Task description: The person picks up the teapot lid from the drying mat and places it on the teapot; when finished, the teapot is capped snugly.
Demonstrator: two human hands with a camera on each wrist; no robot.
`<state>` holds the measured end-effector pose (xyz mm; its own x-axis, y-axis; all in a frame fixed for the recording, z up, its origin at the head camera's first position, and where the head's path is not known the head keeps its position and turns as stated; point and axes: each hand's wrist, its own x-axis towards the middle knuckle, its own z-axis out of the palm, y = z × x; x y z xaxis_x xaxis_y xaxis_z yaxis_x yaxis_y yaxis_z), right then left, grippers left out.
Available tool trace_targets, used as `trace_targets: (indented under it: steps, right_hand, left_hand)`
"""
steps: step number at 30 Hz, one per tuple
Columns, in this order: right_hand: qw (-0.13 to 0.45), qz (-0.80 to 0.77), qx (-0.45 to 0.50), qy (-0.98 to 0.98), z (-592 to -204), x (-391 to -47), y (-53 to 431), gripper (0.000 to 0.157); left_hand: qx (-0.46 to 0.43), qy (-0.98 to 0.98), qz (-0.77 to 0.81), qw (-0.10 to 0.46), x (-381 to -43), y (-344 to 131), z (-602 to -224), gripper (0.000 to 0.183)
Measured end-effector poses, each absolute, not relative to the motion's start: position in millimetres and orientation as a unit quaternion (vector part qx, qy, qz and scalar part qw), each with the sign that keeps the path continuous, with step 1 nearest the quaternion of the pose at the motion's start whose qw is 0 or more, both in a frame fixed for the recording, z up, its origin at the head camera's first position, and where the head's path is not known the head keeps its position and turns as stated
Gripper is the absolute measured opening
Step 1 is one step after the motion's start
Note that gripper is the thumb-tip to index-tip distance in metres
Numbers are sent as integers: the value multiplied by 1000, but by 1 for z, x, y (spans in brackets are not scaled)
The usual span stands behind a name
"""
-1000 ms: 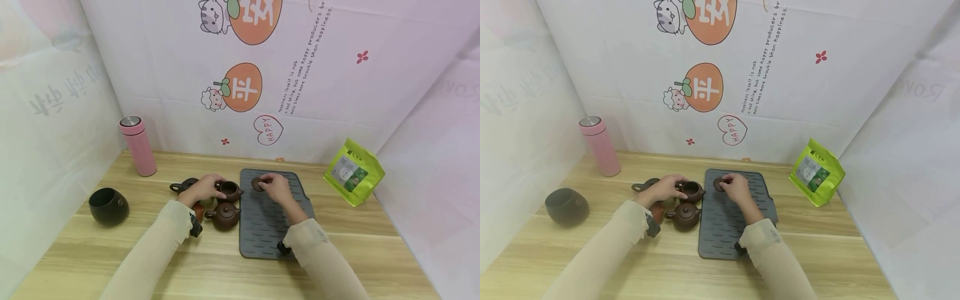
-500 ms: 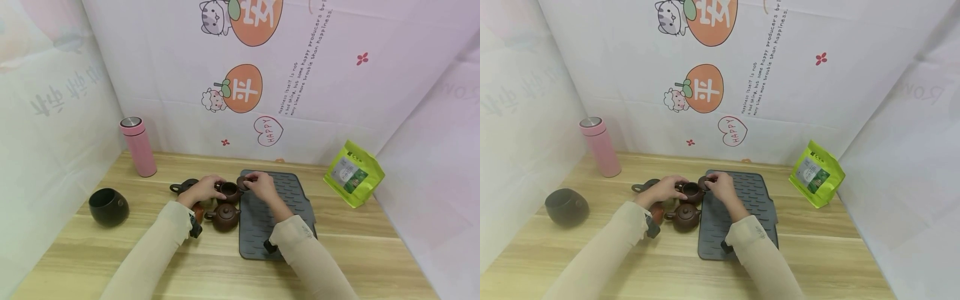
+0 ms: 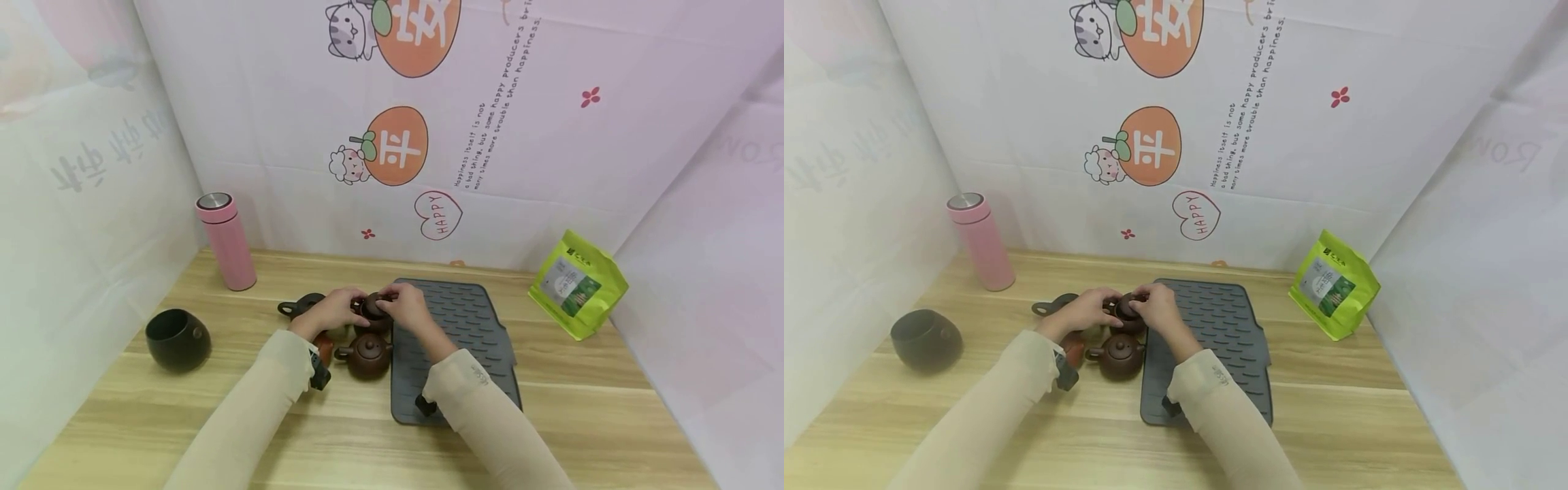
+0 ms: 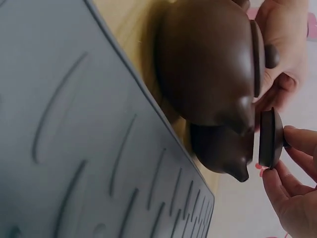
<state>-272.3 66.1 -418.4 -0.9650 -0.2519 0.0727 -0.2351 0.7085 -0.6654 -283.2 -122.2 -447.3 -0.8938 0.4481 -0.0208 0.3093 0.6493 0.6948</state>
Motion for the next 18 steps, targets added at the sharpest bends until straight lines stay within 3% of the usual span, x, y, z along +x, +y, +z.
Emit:
trace_targets:
  steps: [18]
  right_hand:
    - [17, -345, -134, 929, -430, -271, 58, 16]
  left_hand:
    - [211, 898, 373, 98, -284, -122, -446, 54]
